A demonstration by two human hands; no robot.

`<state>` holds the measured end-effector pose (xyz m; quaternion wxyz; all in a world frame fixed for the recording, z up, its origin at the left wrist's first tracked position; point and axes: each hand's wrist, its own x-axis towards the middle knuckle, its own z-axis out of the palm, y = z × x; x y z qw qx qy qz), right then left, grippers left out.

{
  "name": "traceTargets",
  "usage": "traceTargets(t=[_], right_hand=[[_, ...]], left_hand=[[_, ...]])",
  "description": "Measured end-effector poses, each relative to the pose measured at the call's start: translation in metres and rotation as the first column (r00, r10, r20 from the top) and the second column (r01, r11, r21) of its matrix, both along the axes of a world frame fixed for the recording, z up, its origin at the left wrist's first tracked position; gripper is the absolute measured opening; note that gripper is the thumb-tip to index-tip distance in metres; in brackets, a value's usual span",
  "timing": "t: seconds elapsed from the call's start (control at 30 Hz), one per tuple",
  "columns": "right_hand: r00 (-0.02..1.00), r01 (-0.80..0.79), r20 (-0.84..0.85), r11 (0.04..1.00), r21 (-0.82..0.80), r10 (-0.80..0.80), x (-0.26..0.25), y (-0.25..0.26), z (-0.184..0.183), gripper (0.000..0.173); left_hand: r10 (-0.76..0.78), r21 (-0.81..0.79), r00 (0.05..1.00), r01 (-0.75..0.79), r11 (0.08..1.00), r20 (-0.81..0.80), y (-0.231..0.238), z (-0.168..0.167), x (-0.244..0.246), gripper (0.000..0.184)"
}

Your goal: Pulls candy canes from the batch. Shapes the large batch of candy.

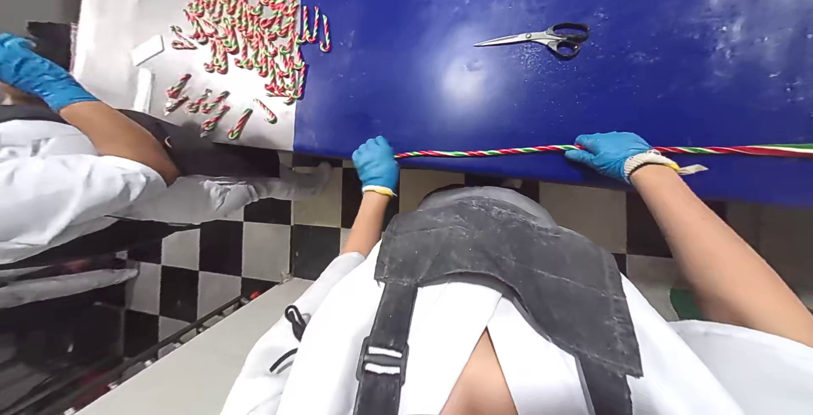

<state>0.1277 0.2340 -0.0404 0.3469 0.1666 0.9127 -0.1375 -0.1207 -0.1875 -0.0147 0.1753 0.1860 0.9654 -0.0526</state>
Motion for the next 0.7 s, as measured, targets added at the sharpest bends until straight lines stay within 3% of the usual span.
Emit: traceTargets(t=[0.07, 0.13, 0.23, 0.5, 0.63, 0.7], right_hand=[[1.000, 0.008, 0.003, 1.000, -0.027, -0.008, -0.004, -0.001, 0.001, 0.050], [1.000, 0.007, 0.010, 0.999, -0.041, -0.007, -0.005, 0.000, -0.001, 0.050], [0.999, 0.006, 0.037, 0.999, -0.049, -0.004, -0.006, 0.002, -0.002, 0.052], [0.997, -0.008, 0.082, 0.996, -0.087, 0.016, -0.009, 0.003, 0.002, 0.057], [0.997, -0.012, 0.073, 0.997, -0.070, 0.017, -0.010, 0.004, 0.003, 0.057], [0.998, -0.010, 0.060, 0.997, -0.075, 0.015, -0.009, 0.002, 0.002, 0.057]], left_hand=[[-0.203, 0.173, 0.976, 0.215, 0.961, -0.083, 0.003, -0.030, 0.037, 0.061], [-0.292, 0.218, 0.953, 0.304, 0.928, -0.087, 0.011, -0.053, 0.066, 0.077], [-0.239, 0.205, 0.961, 0.265, 0.942, -0.142, 0.035, -0.067, 0.055, 0.082], [-0.161, 0.155, 0.986, 0.165, 0.974, -0.040, 0.121, -0.076, -0.066, 0.097], [-0.161, 0.161, 0.987, 0.158, 0.974, 0.000, 0.083, -0.068, -0.028, 0.086], [-0.131, 0.161, 0.989, 0.139, 0.977, -0.062, 0.054, -0.072, 0.003, 0.082]])
